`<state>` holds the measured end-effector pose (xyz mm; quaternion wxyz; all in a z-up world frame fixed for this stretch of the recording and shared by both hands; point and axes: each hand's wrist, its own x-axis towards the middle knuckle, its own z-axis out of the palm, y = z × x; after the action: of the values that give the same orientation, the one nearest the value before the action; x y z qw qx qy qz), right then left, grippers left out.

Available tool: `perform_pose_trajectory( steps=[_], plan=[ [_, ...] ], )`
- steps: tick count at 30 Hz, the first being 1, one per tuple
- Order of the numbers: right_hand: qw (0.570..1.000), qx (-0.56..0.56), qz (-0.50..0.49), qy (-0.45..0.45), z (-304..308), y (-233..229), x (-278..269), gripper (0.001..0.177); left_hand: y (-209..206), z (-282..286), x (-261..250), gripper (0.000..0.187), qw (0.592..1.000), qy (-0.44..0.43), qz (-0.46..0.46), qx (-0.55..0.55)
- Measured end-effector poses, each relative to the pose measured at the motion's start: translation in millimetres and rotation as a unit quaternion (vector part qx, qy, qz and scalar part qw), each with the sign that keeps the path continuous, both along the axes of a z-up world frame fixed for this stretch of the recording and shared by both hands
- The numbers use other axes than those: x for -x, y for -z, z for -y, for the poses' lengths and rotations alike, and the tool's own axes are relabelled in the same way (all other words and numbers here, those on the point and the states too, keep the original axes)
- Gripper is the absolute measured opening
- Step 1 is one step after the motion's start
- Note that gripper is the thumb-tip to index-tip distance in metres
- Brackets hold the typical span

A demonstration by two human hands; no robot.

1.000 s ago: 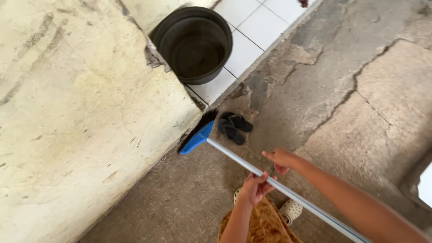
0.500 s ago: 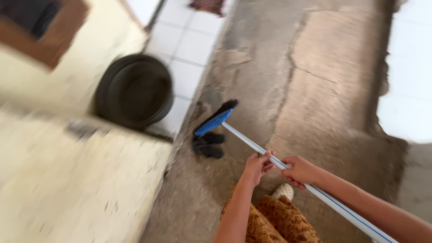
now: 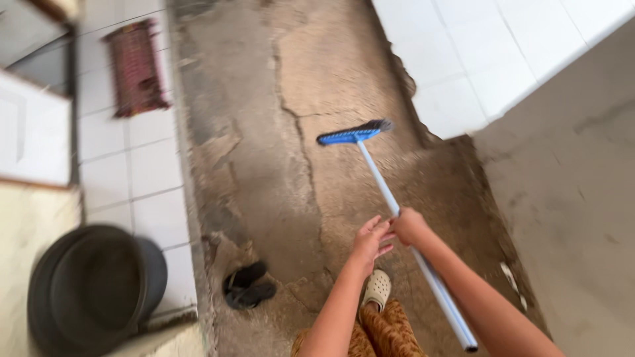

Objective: The person sweeps debris from a concrete floor into a pile using a broom.

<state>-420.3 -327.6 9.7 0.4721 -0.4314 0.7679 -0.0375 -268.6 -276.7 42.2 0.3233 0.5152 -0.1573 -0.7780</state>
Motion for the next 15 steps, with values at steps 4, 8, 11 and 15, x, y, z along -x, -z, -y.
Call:
perform_pose_trajectory(
  steps=[4,8,11,15],
  plan=[
    [0.996,-0.012,0.021,0.085,14,4,99,0.034,2,21,54,0.065,0.997,0.067,-0.001,-0.028],
    [0.973,0.005,0.135,0.187,26,11,175,0.037,6,42,102,0.057,0.993,0.109,0.022,-0.037],
    [0.943,0.037,0.186,0.275,26,48,216,0.037,11,52,132,0.051,0.991,0.122,0.032,-0.049],
    [0.868,0.036,0.248,0.429,26,136,260,0.038,23,66,167,0.044,0.986,0.142,0.059,-0.063]
  ],
)
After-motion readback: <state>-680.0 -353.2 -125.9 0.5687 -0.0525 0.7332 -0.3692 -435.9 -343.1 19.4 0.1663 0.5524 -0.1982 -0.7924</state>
